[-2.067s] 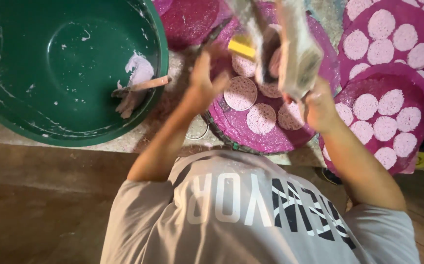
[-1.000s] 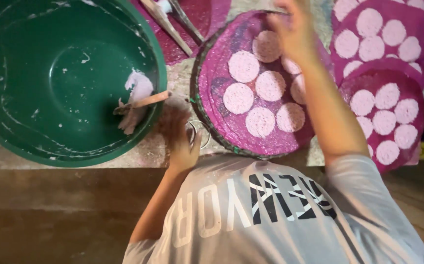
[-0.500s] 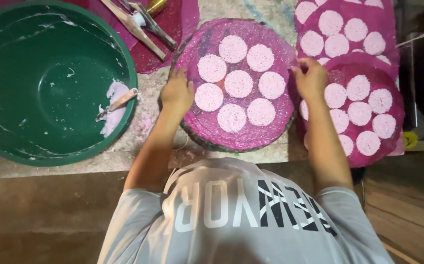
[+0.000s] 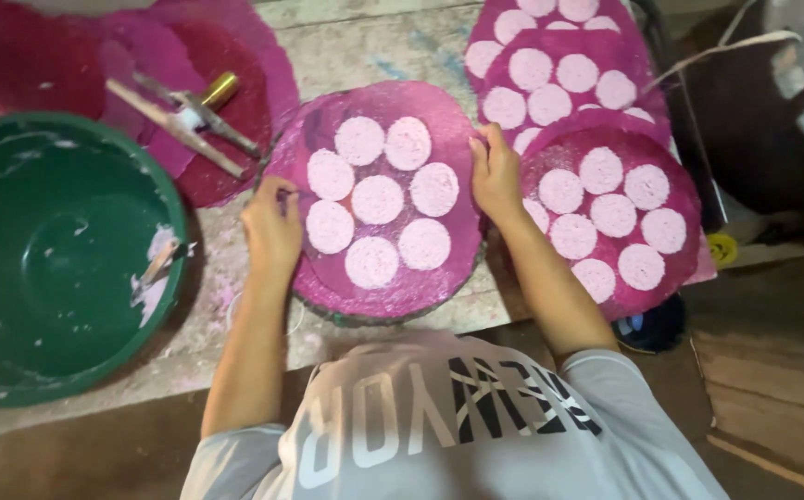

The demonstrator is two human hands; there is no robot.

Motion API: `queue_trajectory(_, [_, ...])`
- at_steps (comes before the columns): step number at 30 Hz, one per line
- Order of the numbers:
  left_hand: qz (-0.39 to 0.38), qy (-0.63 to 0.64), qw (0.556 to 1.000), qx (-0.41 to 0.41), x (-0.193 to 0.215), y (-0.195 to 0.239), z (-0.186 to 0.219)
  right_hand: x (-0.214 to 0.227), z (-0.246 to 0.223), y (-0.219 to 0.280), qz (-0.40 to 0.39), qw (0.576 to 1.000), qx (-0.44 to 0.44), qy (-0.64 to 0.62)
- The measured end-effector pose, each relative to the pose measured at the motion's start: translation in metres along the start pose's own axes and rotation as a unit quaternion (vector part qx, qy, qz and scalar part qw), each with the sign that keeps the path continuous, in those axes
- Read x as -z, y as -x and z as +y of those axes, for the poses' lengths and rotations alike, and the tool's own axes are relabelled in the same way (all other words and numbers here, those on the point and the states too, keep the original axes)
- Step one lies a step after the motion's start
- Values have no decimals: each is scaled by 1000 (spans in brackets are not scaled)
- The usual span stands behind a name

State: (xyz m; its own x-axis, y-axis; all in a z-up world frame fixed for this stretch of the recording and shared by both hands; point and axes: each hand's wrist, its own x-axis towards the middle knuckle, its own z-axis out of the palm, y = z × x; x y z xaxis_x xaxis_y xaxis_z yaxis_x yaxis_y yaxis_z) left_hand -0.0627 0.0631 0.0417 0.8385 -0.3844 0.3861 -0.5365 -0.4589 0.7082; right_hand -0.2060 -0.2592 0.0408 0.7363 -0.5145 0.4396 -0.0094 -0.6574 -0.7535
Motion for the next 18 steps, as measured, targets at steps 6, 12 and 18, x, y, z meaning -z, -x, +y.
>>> queue_trajectory(6, [-71, 22, 996, -41, 1, -32, 68, 56, -3, -21, -50, 970, -236, 16])
queue_trajectory(12, [-155, 133, 977, -66, -89, -69, 94, 151, 49, -73, 33, 992, 62, 107])
queue_trajectory(18, [-125, 173, 969, -123, -220, -133, 87, 174, 97, -139, 62, 981, 39, 179])
